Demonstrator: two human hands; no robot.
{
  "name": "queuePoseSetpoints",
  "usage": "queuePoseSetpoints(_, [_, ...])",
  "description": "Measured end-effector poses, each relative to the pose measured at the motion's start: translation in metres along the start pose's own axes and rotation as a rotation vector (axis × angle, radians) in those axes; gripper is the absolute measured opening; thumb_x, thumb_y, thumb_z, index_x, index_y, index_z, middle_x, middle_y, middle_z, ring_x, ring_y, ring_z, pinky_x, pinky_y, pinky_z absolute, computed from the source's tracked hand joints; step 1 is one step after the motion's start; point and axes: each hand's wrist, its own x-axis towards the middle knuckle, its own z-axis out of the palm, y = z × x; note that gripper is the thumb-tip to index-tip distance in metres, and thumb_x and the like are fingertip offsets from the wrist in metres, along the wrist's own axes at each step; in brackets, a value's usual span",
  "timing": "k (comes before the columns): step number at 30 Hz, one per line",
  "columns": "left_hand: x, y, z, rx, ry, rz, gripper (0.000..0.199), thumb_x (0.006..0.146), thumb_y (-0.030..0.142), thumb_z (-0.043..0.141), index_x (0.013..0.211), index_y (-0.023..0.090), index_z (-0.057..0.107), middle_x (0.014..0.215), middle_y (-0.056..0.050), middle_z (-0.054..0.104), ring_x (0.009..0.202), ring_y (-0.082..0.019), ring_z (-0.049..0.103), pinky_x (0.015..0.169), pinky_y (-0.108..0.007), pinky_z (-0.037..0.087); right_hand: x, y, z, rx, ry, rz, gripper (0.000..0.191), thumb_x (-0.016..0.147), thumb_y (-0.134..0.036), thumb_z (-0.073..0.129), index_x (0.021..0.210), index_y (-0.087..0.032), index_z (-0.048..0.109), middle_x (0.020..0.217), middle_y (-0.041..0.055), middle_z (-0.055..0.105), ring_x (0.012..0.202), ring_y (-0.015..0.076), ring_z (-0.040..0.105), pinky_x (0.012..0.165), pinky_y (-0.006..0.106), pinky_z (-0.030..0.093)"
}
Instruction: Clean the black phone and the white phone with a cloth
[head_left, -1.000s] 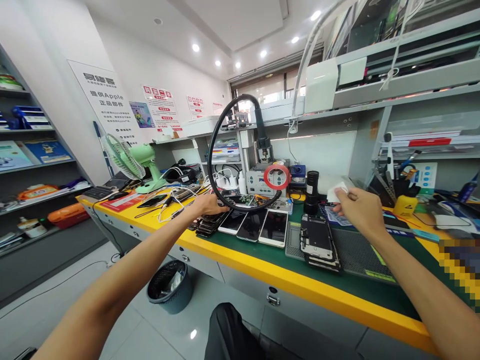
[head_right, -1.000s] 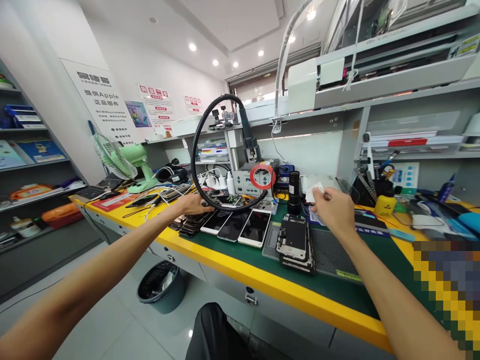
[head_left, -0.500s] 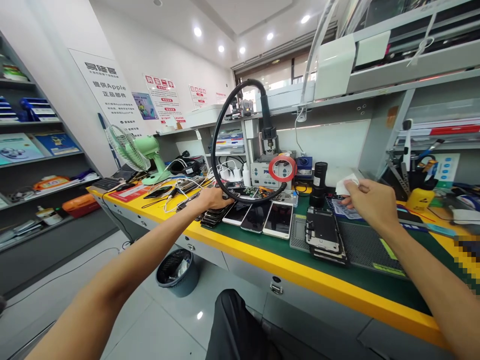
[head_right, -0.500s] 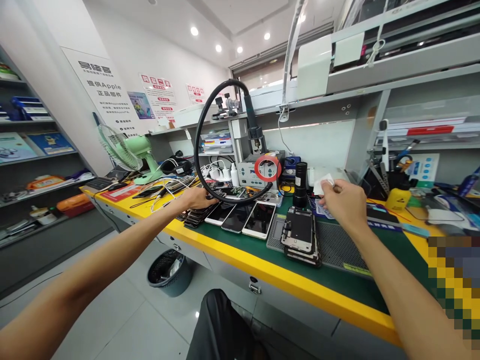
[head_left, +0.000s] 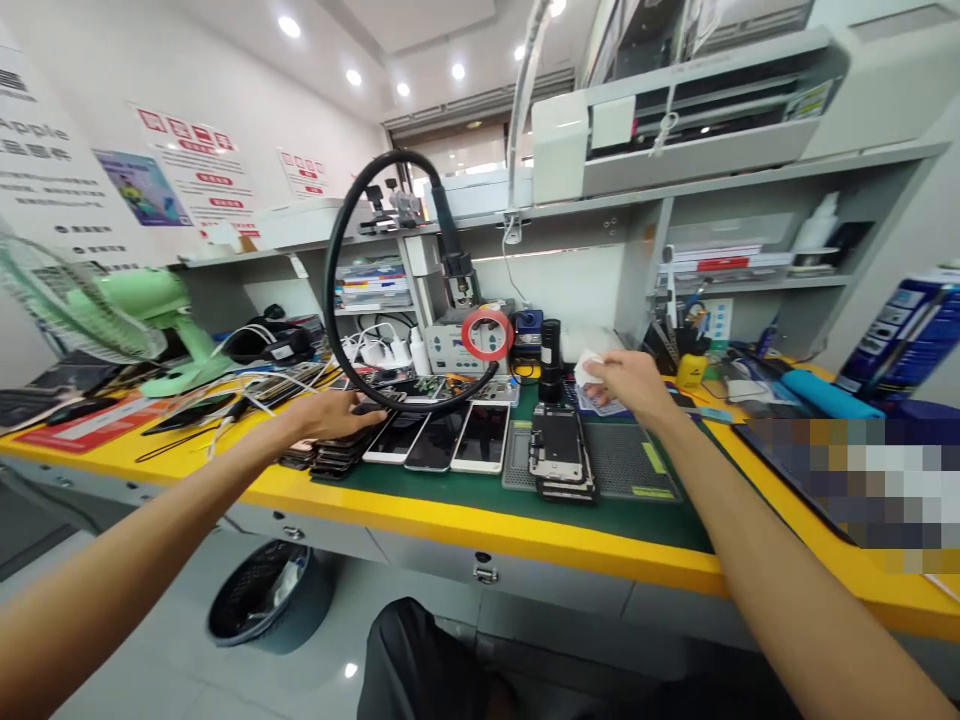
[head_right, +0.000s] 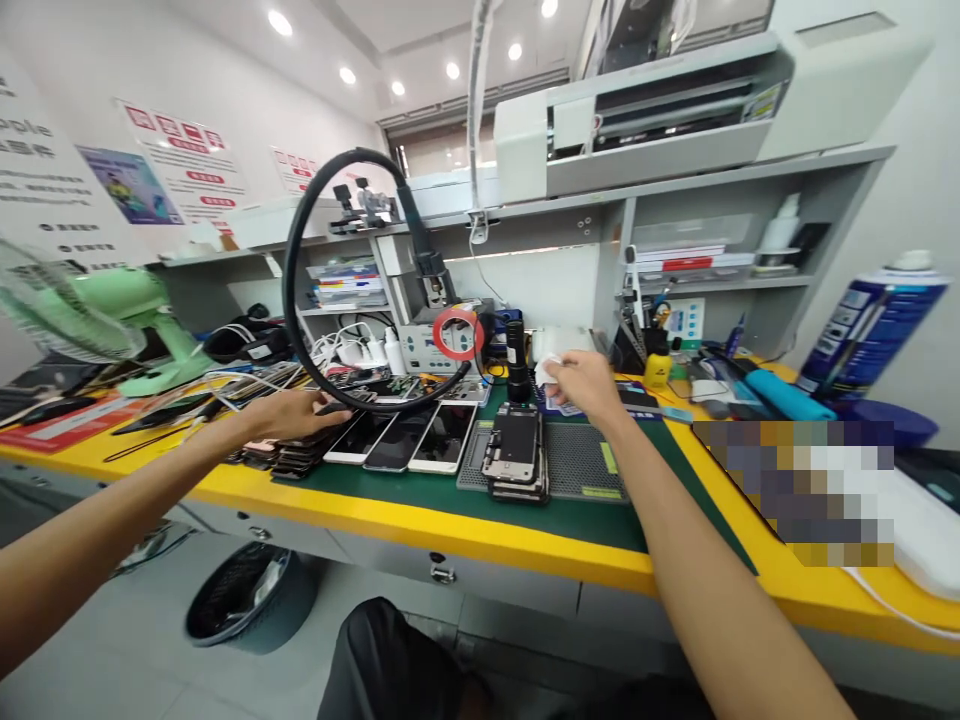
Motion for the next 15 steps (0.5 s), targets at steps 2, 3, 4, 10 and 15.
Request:
queuePoseSetpoints(2, [-0.010, 0.000, -0.008, 0.029, -0.019, 0.010, 0.085, 0.081, 0.080, 0.037, 0.115, 0.008, 0.066, 0.101, -0.021, 0.073, 0.094, -0.036, 0.067, 0.080, -0.041, 0.048, -0.003, -0.005, -0.007, -0.008, -0.084, 0.047, 0.013, 0.089, -0.021, 0.064, 0.079, -0.013, 0.066, 0.064, 0.0076, 0.068, 0.055, 0.0172, 0.066, 0.047, 0.023, 0.053])
queuePoseSetpoints(3, [-0.015, 0.001, -0.011, 0.050, -0.012, -0.002, 0.088, 0.082, 0.080, 0.037, 0.115, 0.003, 0.065, 0.102, -0.024, 0.071, 0.095, -0.039, 0.066, 0.079, -0.044, 0.047, -0.005, -0.008, -0.011, -0.016, -0.125, 0.065, 0.013, 0.088, -0.021, 0.066, 0.078, -0.013, 0.066, 0.064, 0.0084, 0.068, 0.056, 0.0175, 0.066, 0.047, 0.023, 0.053])
queuePoseSetpoints(4, [-0.020, 0.003, -0.014, 0.074, 0.001, -0.019, 0.089, 0.082, 0.079, 0.036, 0.115, 0.002, 0.064, 0.102, -0.026, 0.071, 0.095, -0.041, 0.066, 0.078, -0.045, 0.047, -0.006, -0.009, -0.015, -0.024, -0.159, 0.078, 0.014, 0.086, -0.021, 0.068, 0.075, -0.012, 0.067, 0.065, 0.0092, 0.069, 0.057, 0.0178, 0.066, 0.046, 0.022, 0.052])
queuePoseSetpoints(10, [-0.060, 0.032, -0.016, -0.027, 0.087, 0.088, 0.062, 0.088, 0.070, 0.037, 0.113, 0.020, 0.065, 0.099, -0.009, 0.074, 0.082, -0.027, 0.068, 0.066, -0.031, 0.044, -0.003, -0.001, -0.043, -0.283, -0.341, 0.058, 0.033, 0.082, -0.039, 0.073, 0.064, -0.013, 0.063, 0.060, 0.0080, 0.066, 0.049, 0.0125, 0.056, 0.043, 0.019, 0.043])
queuePoseSetpoints(15, [-0.113, 0.065, -0.002, -0.259, 0.027, 0.198, 0.045, 0.092, 0.057, 0.043, 0.111, 0.022, 0.067, 0.088, -0.003, 0.073, 0.073, -0.020, 0.067, 0.064, -0.027, 0.043, 0.008, 0.026, -0.053, -0.559, -0.557, 0.014, 0.048, 0.080, -0.056, 0.068, 0.055, -0.017, 0.056, 0.055, 0.0076, 0.062, 0.042, 0.0117, 0.049, 0.044, 0.026, 0.039])
